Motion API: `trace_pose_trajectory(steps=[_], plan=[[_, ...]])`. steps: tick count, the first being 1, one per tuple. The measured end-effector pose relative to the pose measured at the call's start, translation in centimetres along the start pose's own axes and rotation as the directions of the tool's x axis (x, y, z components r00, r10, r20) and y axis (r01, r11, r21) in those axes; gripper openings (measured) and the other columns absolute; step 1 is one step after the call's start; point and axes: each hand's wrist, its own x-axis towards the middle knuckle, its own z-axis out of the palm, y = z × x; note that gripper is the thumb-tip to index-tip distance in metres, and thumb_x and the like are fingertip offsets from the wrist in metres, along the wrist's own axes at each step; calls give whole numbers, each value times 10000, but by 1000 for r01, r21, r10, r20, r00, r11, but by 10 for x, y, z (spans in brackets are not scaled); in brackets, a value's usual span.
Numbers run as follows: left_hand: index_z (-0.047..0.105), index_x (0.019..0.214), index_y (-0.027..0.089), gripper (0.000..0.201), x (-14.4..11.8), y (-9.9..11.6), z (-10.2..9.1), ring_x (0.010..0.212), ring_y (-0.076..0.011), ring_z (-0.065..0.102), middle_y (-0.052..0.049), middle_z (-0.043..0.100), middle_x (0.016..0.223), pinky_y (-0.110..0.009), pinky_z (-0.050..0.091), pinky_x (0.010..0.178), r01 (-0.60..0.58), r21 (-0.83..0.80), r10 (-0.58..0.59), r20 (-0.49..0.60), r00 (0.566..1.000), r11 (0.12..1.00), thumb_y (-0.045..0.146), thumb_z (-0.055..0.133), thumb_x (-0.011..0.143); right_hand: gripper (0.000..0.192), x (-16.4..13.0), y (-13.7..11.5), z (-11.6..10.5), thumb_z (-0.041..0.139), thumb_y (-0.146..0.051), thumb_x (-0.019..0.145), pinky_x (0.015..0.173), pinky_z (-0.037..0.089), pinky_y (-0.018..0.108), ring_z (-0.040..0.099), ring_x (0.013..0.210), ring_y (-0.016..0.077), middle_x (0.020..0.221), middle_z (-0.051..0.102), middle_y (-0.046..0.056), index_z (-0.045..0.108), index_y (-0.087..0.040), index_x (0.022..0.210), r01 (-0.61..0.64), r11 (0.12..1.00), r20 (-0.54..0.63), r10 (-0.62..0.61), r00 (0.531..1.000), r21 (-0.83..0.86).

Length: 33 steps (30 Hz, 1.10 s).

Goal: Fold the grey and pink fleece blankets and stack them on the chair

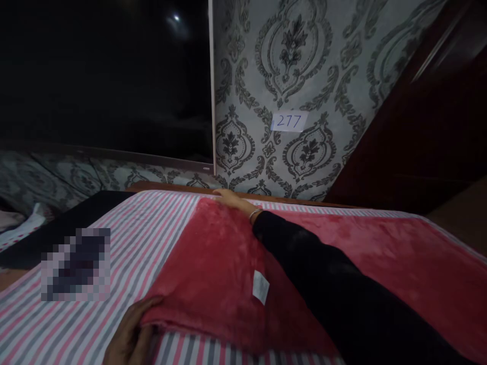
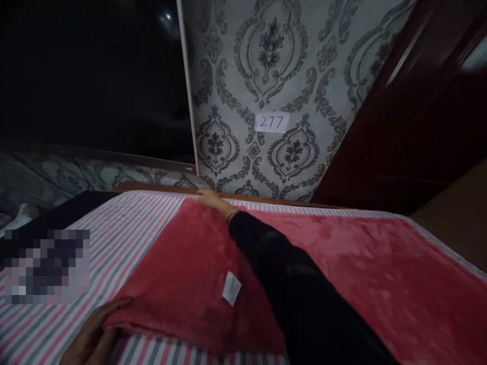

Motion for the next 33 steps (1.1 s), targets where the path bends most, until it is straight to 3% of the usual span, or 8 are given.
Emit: trace_pose_trajectory(steps=[6,11,14,17,20,23,26,33], plan=[[714,1076,210,345,4,21,2,1044,-249,682,-70,729,1112,-381,551,962,-63,18,63,13,998,998,408,519,872,638,-93,58,-25,596,-382,953,1242,133,526,205,1543,299,1647,320,116,420,-237,1549,9,979,-58,-21,998,-205],[647,1224,167,432,3,45,-1,1148,-296,619,-131,643,1243,-485,510,1017,-94,132,96,-7,995,987,351,503,860,561,-146,92,-26,530,-334,979,1176,334,425,428,1439,270,1553,466,167,473,-170,1513,-164,959,-146,132,980,-232],[580,1326,152,484,-16,82,6,1275,-353,513,-172,539,1363,-572,418,1089,-253,331,281,-42,959,909,313,546,872,556,-156,99,-29,445,-307,1001,1063,452,382,596,1264,266,1379,631,174,440,-126,1527,-252,956,-226,214,950,-153],[541,1360,163,445,-46,123,33,1284,-316,508,-157,560,1342,-509,417,1100,-515,274,489,161,857,812,286,535,932,570,-161,98,-28,477,-324,980,1022,477,391,625,1212,291,1352,644,179,456,-107,1506,-317,945,-250,289,924,-78],[475,1445,163,560,-68,145,69,1356,-323,483,-171,547,1434,-534,352,1161,-612,219,526,345,777,760,359,581,931,593,-163,91,-23,512,-369,971,1031,467,394,606,1241,309,1398,608,189,455,-106,1500,-342,939,-240,328,914,-21],[443,1487,142,602,-75,147,94,1411,-325,454,-180,523,1498,-585,258,1209,-573,291,462,369,806,766,258,559,908,660,-163,80,-16,577,-430,946,996,486,379,635,1187,308,1339,647,172,430,-132,1515,-338,941,-229,334,914,20],[509,1446,141,559,-73,143,101,1381,-308,500,-164,587,1445,-563,313,1189,-543,320,448,326,833,777,160,519,888,717,-160,70,-10,657,-354,886,982,490,346,638,1167,284,1328,654,145,414,-150,1528,-309,950,-232,312,922,48],[600,1370,191,509,-72,140,113,1351,-274,539,-114,643,1392,-540,380,1159,-641,278,573,290,766,716,66,436,904,605,-156,69,-5,459,-130,885,1008,465,306,612,1167,232,1287,666,121,476,-152,1489,-301,952,-312,305,900,60]])
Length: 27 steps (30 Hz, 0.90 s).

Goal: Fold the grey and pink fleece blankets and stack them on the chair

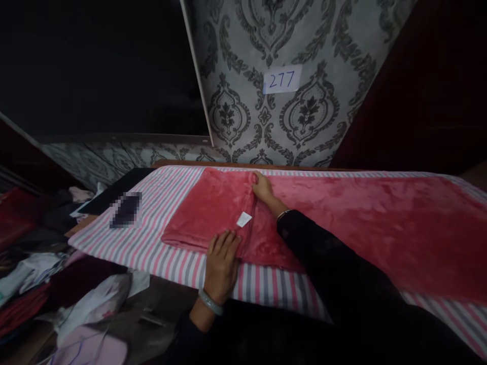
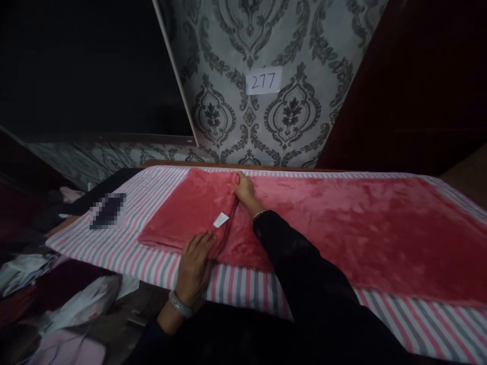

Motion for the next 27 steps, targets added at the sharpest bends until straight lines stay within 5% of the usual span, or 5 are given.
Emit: trace_pose_trajectory(steps=[7,12,15,19,27], plan=[[583,1405,241,479,6,2,-26,1339,-268,562,-99,623,1424,-538,375,1181,-24,-186,39,78,996,982,216,528,930,595,-10,-21,-13,475,-235,930,1144,365,444,421,1406,330,1566,408,206,439,-118,1512,10,997,-66,-15,998,-73],[506,1482,195,520,84,-44,-42,1377,-273,530,-137,575,1473,-516,391,1171,56,-200,-13,212,977,978,289,449,974,750,-20,-53,-4,509,-403,955,1260,83,471,84,1566,286,1692,160,155,268,-108,1601,194,967,17,-194,981,-166],[498,1474,105,567,157,-87,-32,1402,-318,498,-209,522,1504,-511,404,1155,144,-32,-121,387,914,989,347,481,962,753,-17,-59,4,438,-449,990,1254,27,493,40,1572,283,1692,111,182,232,-67,1606,192,958,77,-179,981,-211],[390,1551,180,587,227,-134,-9,1526,-325,288,-177,324,1638,-617,260,1196,193,243,-295,521,801,951,392,411,1004,760,-5,-48,10,387,-492,1003,1246,36,503,25,1573,273,1690,118,180,220,-66,1609,164,953,103,-142,984,-253],[197,1628,267,680,217,-181,50,1578,-309,79,-75,125,1709,-689,227,1177,323,378,-489,535,688,868,545,263,1010,823,2,-12,30,375,-604,982,1240,111,503,134,1556,309,1677,202,171,270,-69,1598,126,951,204,-69,976,-282]])
